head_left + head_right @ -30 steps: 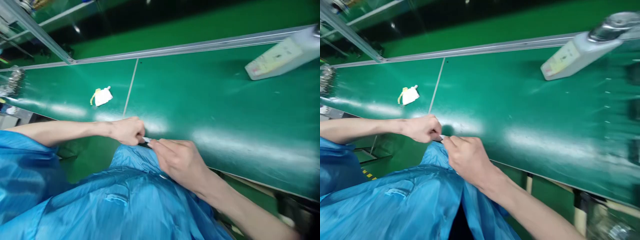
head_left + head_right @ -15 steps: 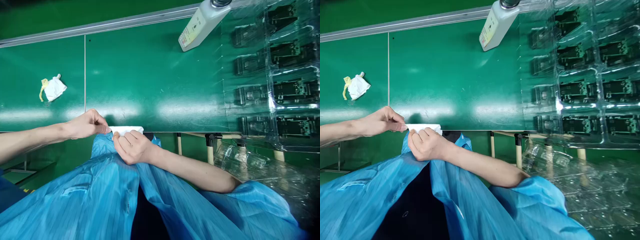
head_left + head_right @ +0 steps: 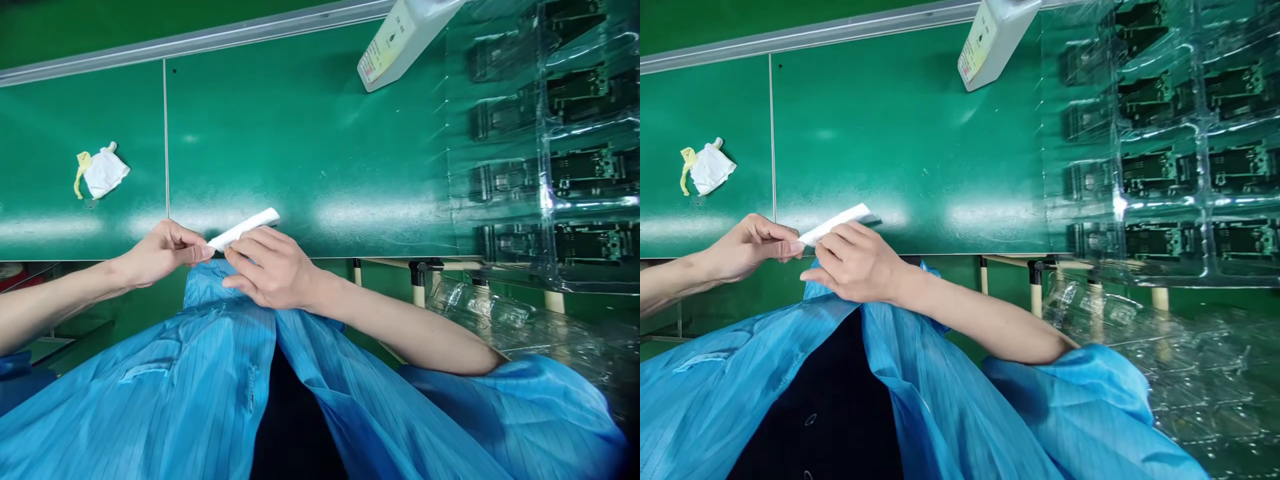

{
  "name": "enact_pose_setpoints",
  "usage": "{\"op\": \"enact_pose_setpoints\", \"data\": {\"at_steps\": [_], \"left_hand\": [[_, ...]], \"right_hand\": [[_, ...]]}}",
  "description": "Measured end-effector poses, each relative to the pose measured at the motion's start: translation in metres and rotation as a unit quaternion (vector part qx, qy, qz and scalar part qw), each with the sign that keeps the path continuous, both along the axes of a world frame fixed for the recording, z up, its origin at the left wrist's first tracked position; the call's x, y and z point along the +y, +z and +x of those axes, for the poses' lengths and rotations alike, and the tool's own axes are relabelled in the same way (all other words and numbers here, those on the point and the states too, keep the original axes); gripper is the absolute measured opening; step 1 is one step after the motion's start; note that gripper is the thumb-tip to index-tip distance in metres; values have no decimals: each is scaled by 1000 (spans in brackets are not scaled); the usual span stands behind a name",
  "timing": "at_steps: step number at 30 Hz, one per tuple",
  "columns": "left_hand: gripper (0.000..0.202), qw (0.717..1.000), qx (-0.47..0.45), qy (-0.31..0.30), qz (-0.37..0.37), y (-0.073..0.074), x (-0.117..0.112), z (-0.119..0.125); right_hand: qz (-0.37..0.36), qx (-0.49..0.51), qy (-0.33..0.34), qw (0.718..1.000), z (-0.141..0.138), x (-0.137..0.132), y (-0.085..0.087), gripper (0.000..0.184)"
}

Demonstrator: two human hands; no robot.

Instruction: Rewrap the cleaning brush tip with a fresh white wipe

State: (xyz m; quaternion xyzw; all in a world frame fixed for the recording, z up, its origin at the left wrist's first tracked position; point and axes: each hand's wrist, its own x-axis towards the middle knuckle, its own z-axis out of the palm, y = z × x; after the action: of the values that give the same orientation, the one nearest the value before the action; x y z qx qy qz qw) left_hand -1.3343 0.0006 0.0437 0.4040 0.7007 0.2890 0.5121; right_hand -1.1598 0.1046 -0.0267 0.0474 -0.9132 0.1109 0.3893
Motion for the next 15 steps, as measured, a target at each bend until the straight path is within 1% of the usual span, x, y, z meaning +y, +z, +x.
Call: {"op": "enact_pose_setpoints", "data": {"at_steps": [2,5,7,8,9,10,12,13,14,15], "left_hand": [[29,997,61,-47,23,6,0,0],[33,982,140,-110,67,14,0,2],[35,968,183,-144,90,15,0,4],[35,961,204,-157,99,15,0,4],[35,953,226,-170,108,14,0,5],[35,943,251,-182,118,13,0,4],[33,916,304,-212,150,11,0,3],[33,897,333,-231,176,9,1,1],[32,872,364,-254,209,8,1,-1],[31,839,397,-278,247,7,2,-3]], "right_hand": [[-77,-48,1,996,0,-1,2,39],[-190,-104,-12,976,1,-3,6,29],[-243,-146,-24,959,3,-3,14,25],[-252,-170,-37,952,5,-3,19,24],[-242,-193,-52,949,6,-2,25,25],[-215,-215,-67,950,8,-1,32,26],[-128,-246,-90,956,10,4,47,25],[-86,-254,-92,959,9,8,53,23],[-56,-259,-84,961,7,12,57,21],[-42,-268,-67,960,4,17,60,20]]}}
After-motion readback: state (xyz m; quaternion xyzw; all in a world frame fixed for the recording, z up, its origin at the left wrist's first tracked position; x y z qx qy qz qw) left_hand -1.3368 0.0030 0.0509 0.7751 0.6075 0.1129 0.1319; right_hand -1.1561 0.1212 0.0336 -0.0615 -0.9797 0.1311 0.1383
